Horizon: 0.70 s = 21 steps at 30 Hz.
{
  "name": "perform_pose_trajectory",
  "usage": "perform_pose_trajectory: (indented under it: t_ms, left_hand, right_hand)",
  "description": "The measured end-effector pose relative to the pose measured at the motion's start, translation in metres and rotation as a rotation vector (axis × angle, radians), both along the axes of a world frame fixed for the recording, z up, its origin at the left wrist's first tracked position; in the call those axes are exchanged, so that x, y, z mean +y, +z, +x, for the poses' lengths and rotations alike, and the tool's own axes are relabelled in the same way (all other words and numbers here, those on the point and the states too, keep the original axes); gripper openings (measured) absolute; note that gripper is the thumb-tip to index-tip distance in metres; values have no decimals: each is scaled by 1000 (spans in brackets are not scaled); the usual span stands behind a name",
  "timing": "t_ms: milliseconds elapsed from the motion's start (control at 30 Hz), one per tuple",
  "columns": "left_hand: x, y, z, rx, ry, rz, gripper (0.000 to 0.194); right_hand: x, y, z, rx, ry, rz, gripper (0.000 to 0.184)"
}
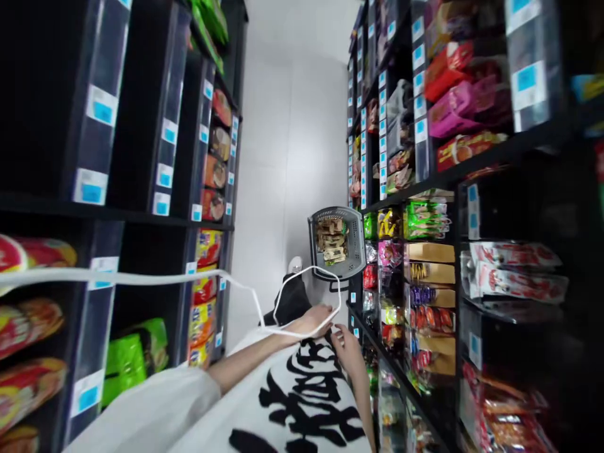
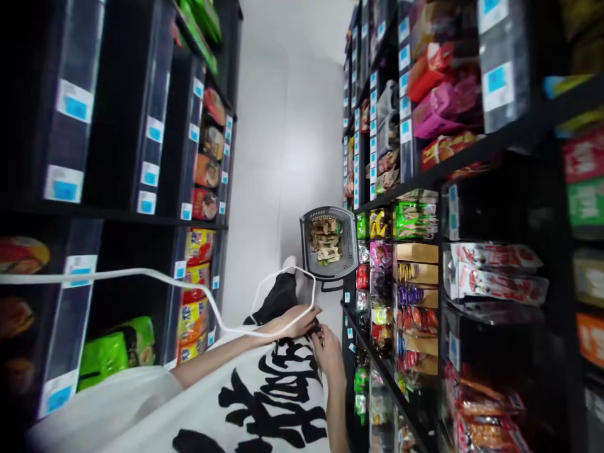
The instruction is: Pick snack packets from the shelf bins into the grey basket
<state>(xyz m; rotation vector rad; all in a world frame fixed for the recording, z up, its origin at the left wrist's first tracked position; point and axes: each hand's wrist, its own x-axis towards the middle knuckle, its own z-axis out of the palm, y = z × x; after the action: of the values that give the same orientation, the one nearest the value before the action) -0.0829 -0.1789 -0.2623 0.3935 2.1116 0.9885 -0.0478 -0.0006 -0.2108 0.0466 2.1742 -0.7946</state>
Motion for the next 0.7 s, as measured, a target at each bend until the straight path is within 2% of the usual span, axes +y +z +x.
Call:
perform_pose_trajectory:
  t_ms: [133, 233, 333, 467, 600, 700]
  left_hand:
    - [-17, -34, -11, -124, 78, 21, 41]
    - [-26, -50, -19, -185, 118, 40, 42]
    - [-32, -62, -34, -228, 171, 42, 40]
    - [-33, -84, -57, -307, 270, -74, 34]
    - [-19, -103, -74, -382, 424, -257, 34]
    - [-2, -113, -82, -403, 547, -324, 35]
  right_hand:
    - [-6, -8, -18, -38, 9, 55, 41]
    - [-8, -11, -32, -40, 33, 100, 40]
    - [-13, -14, -48, -51, 20, 73, 37]
    - [-22, -23, -67, -41, 16, 34, 34]
    - [-21, -44, -83, -53, 81, -6, 37]
    - [-16, -73, -103, -78, 132, -51, 38]
